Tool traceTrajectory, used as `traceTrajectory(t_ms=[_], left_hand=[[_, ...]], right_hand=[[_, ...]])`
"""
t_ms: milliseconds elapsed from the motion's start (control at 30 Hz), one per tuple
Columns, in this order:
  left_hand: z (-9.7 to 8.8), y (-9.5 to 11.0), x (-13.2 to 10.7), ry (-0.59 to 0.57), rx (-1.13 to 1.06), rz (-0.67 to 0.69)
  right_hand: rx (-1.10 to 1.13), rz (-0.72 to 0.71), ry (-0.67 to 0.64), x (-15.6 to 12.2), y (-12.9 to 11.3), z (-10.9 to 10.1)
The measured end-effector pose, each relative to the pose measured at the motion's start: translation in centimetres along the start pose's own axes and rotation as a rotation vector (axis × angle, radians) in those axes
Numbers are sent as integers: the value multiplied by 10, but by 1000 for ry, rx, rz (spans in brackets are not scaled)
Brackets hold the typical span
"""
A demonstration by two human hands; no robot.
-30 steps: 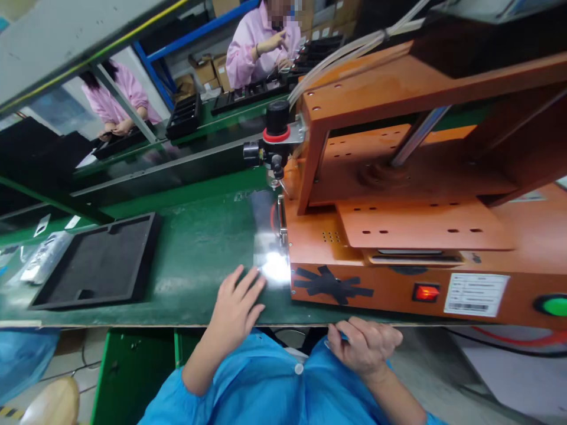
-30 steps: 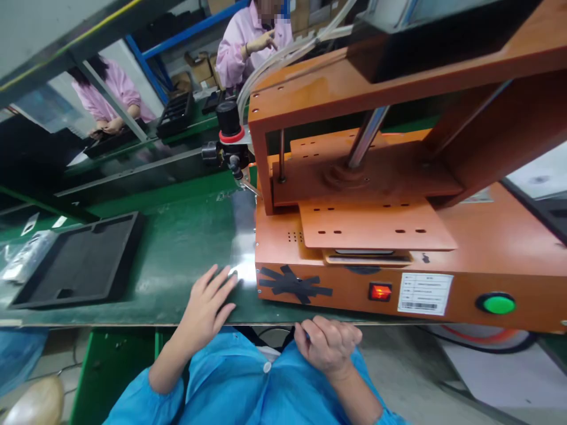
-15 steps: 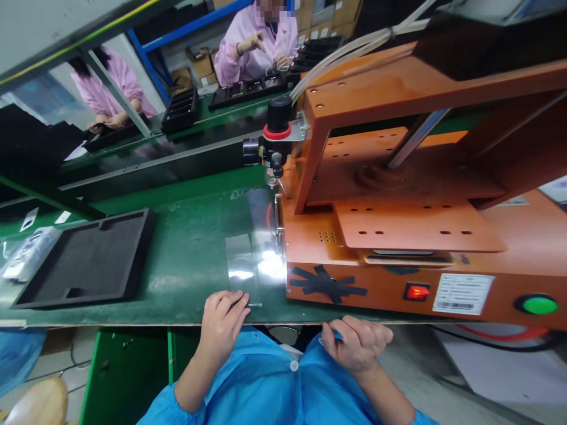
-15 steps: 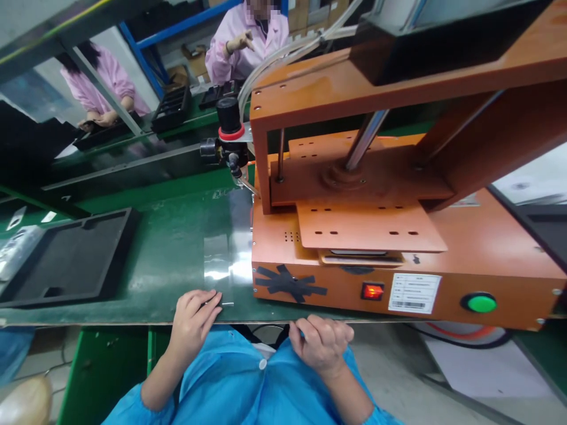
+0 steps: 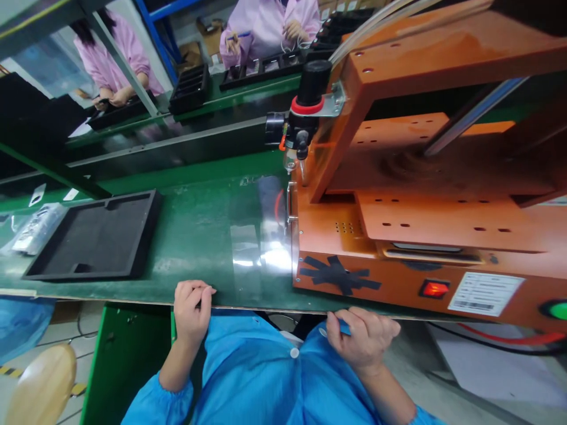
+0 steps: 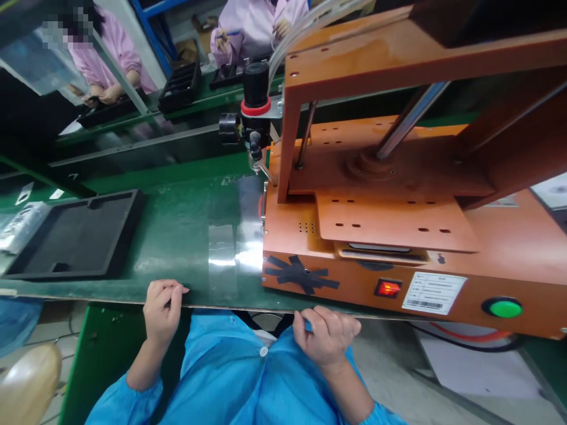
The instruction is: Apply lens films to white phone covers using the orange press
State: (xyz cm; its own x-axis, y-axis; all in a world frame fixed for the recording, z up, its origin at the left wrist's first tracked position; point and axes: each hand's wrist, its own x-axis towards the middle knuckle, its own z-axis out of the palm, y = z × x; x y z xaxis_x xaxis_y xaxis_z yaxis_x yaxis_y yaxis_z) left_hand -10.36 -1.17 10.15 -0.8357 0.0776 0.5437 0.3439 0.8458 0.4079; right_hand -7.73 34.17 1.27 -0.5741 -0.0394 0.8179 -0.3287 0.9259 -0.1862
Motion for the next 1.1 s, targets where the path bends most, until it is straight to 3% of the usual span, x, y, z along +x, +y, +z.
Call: traceTrajectory(t_ms=[167,333,433,600,767,933,1100], left_hand=[[15,11,17,-100,-20,-7],[41,12,29,-365,39,87],[48,9,28,-437,48,75],[47,7,26,-402,-11,48],[47,9,26,-364,-108,-8],[50,6,25,-300,-225,-117],[53,4,24,-275,-197,-85]], right_hand=[[253,-5,-115,16,-19,-9],[546,-159,-285,45,-52,-9],[623,-190,-359,67,-69,-2],[493,-174,-423,100,-93,27],[313,-252,-523,108,-102,57],[301,-224,-526,104,-98,62],[339,-260,-531,114,-101,59]])
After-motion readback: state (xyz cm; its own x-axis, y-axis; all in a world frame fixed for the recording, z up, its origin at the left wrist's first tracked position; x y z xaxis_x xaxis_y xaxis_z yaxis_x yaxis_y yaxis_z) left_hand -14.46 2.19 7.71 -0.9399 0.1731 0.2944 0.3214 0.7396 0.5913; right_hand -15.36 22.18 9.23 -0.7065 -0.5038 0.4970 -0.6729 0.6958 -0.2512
